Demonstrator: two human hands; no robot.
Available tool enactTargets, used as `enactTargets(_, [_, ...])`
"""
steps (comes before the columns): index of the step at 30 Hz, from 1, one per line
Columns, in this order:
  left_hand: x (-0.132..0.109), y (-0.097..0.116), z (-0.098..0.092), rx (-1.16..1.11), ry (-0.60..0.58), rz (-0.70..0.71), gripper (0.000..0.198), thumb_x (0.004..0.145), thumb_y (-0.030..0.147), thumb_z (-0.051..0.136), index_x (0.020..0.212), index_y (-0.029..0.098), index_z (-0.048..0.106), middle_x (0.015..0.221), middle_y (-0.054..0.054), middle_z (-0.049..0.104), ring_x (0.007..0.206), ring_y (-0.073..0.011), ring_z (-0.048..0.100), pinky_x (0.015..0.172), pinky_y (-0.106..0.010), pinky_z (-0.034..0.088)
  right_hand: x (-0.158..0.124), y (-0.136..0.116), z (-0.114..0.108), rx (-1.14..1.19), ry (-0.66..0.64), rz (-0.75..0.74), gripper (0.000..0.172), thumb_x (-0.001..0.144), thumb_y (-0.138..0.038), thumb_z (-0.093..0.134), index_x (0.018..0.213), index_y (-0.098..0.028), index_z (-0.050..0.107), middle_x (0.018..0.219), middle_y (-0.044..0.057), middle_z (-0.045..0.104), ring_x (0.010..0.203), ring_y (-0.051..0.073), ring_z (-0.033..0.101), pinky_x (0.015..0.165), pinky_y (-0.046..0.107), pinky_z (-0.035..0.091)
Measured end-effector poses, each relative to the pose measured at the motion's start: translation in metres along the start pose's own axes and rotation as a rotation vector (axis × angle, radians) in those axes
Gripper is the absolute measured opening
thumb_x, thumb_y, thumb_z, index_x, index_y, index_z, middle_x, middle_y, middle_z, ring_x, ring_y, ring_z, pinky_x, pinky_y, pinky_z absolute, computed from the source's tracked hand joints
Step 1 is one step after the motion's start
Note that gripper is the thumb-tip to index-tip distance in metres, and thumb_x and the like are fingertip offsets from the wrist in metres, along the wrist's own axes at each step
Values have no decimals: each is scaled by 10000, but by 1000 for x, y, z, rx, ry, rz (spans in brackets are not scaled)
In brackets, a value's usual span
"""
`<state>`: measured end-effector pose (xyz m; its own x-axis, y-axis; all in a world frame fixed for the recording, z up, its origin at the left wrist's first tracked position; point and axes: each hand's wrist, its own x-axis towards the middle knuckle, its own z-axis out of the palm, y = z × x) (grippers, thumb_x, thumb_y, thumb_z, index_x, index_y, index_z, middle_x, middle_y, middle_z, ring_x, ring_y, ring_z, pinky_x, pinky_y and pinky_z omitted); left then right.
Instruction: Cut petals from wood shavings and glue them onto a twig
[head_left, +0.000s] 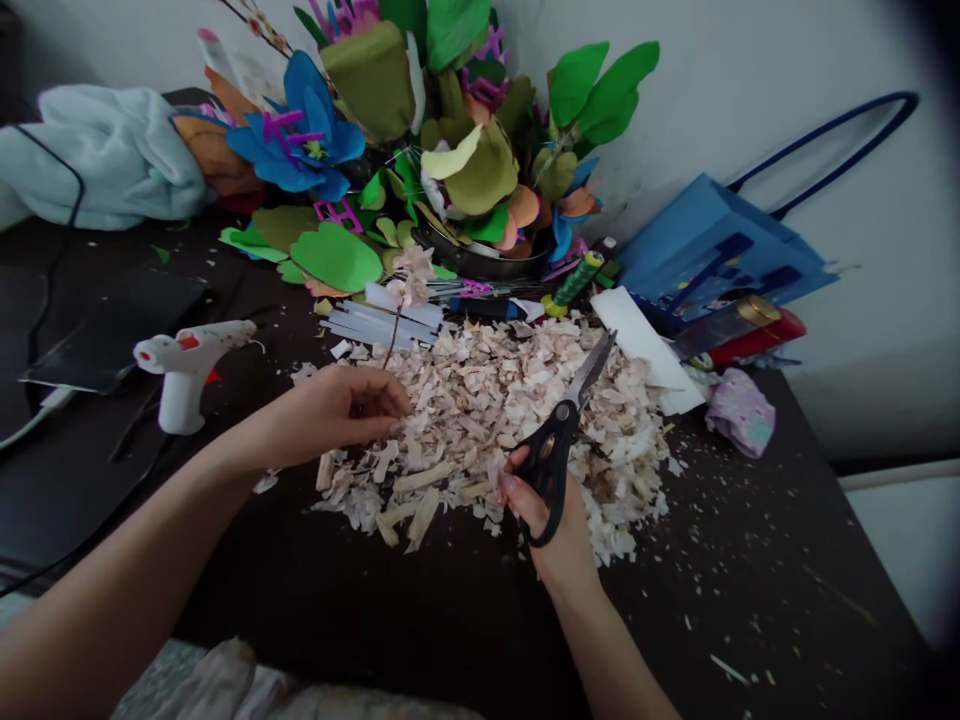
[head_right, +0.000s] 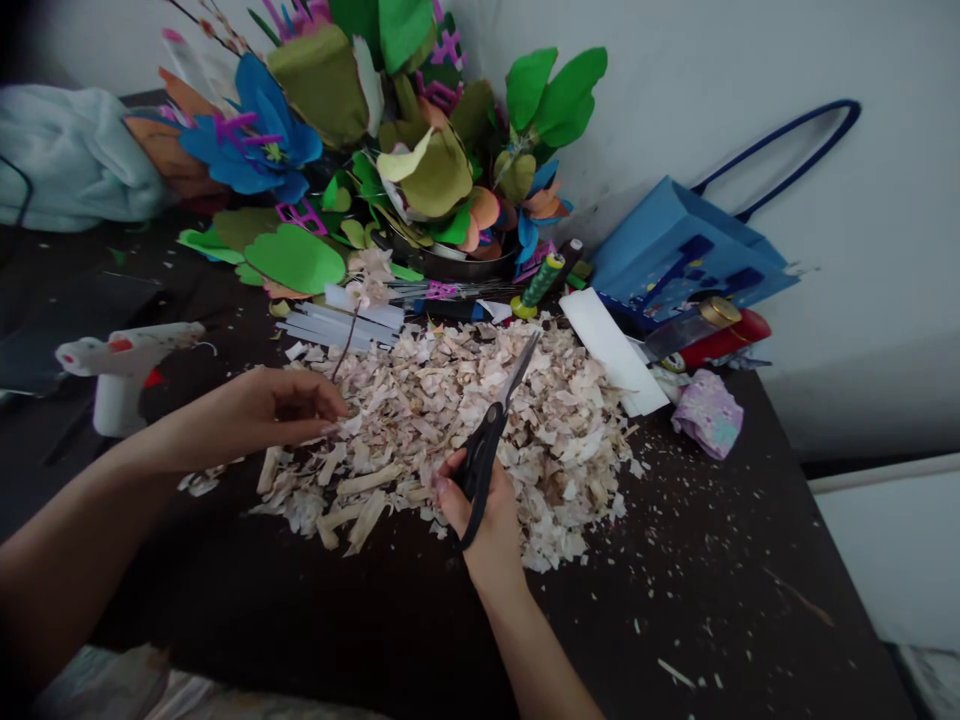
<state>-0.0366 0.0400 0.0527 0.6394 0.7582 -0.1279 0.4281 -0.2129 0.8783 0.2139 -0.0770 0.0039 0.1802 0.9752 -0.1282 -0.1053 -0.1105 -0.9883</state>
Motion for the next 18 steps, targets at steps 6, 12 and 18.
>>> enactTargets(6, [2,2,2,183,40,24,185,839,330,576,878,199,700,704,4,699,581,-107,587,520,-188,428,0,-1,1,10,7,4,181,786,-278,697,910,-207,586,747,-11,585,614,132,545,552,253,427])
enactTargets(12, [4,-4,3,338,159,-44,175,833,296,557,875,182,683,711,-14,704,598,-128,607,557,-213,440,1,-2,2,8,6,23,191,775,-276,709,905,-207,588,737,-12,593,608,137,558,549,256,438])
enactTargets(18, [5,-8,5,423,205,-26,181,836,292,537,886,185,674,773,-34,719,654,-154,633,583,-234,447,1,0,1,6,7,-1,189,783,-283,702,915,-208,589,775,-5,601,611,131,555,550,250,446])
